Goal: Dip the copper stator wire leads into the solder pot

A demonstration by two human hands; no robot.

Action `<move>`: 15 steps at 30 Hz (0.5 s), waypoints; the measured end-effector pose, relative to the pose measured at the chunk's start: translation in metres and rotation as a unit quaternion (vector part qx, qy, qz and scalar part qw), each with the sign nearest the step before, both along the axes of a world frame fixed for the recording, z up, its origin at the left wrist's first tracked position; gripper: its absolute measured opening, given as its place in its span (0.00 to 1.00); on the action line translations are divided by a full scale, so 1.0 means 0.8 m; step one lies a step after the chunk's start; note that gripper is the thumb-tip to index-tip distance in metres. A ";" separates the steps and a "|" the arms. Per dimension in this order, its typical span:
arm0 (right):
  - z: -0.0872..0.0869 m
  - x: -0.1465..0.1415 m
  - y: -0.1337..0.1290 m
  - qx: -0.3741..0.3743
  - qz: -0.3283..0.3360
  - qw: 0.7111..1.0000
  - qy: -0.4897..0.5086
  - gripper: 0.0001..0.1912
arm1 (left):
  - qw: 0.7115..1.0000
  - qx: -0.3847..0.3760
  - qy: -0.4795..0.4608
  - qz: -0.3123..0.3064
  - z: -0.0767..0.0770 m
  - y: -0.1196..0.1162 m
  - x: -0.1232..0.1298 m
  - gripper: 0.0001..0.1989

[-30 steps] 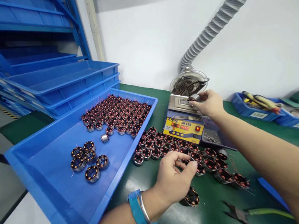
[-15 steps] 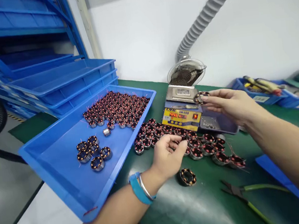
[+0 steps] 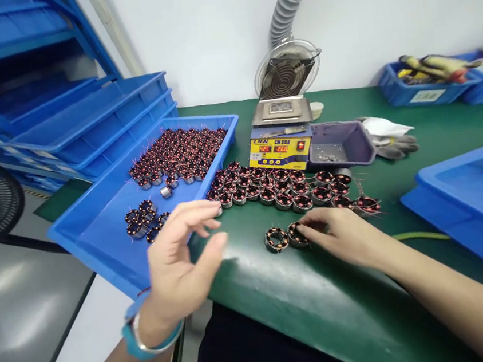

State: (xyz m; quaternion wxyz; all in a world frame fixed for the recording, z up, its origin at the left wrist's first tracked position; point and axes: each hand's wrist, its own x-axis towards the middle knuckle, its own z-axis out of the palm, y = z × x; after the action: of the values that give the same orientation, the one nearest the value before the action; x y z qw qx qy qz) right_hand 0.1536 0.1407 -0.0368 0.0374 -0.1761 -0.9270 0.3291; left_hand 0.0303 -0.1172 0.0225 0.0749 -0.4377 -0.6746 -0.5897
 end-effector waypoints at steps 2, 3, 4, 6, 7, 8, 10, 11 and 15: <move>0.004 0.009 0.003 -0.031 0.000 0.999 0.014 0.14 | 0.985 -0.153 0.068 0.050 0.008 -0.041 -0.024 0.09; 0.007 0.018 0.007 -0.038 -0.007 0.999 0.025 0.14 | 0.967 -0.227 0.086 0.078 0.010 -0.061 -0.039 0.08; 0.008 0.030 0.012 -0.034 -0.019 0.999 0.038 0.14 | 0.948 -0.282 0.101 0.107 0.010 -0.080 -0.055 0.09; 0.004 0.061 0.023 0.010 -0.042 0.997 0.061 0.14 | 0.902 -0.390 0.116 0.145 0.004 -0.110 -0.088 0.12; -0.001 0.078 0.027 0.048 -0.056 0.995 0.071 0.14 | 0.880 -0.441 0.112 0.137 -0.001 -0.120 -0.103 0.14; -0.009 0.095 0.031 0.089 -0.068 0.991 0.073 0.14 | 0.858 -0.488 0.107 0.122 -0.007 -0.127 -0.116 0.14; -0.029 0.125 0.034 0.166 -0.114 0.976 0.087 0.15 | 0.817 -0.558 0.102 0.103 -0.018 -0.130 -0.134 0.13; -0.040 0.136 0.033 0.180 -0.117 0.973 0.086 0.13 | 0.802 -0.581 0.102 0.096 -0.024 -0.127 -0.139 0.12; -0.066 0.158 0.027 0.188 -0.120 0.967 0.124 0.12 | 0.792 -0.596 0.111 0.072 -0.034 -0.113 -0.146 0.09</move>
State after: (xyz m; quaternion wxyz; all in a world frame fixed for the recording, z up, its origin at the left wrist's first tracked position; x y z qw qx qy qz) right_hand 0.2797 0.1623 -0.0900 0.2240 -0.2340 -0.9323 0.1611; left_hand -0.0862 -0.2074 -0.0051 -0.0843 -0.4084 -0.9088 -0.0105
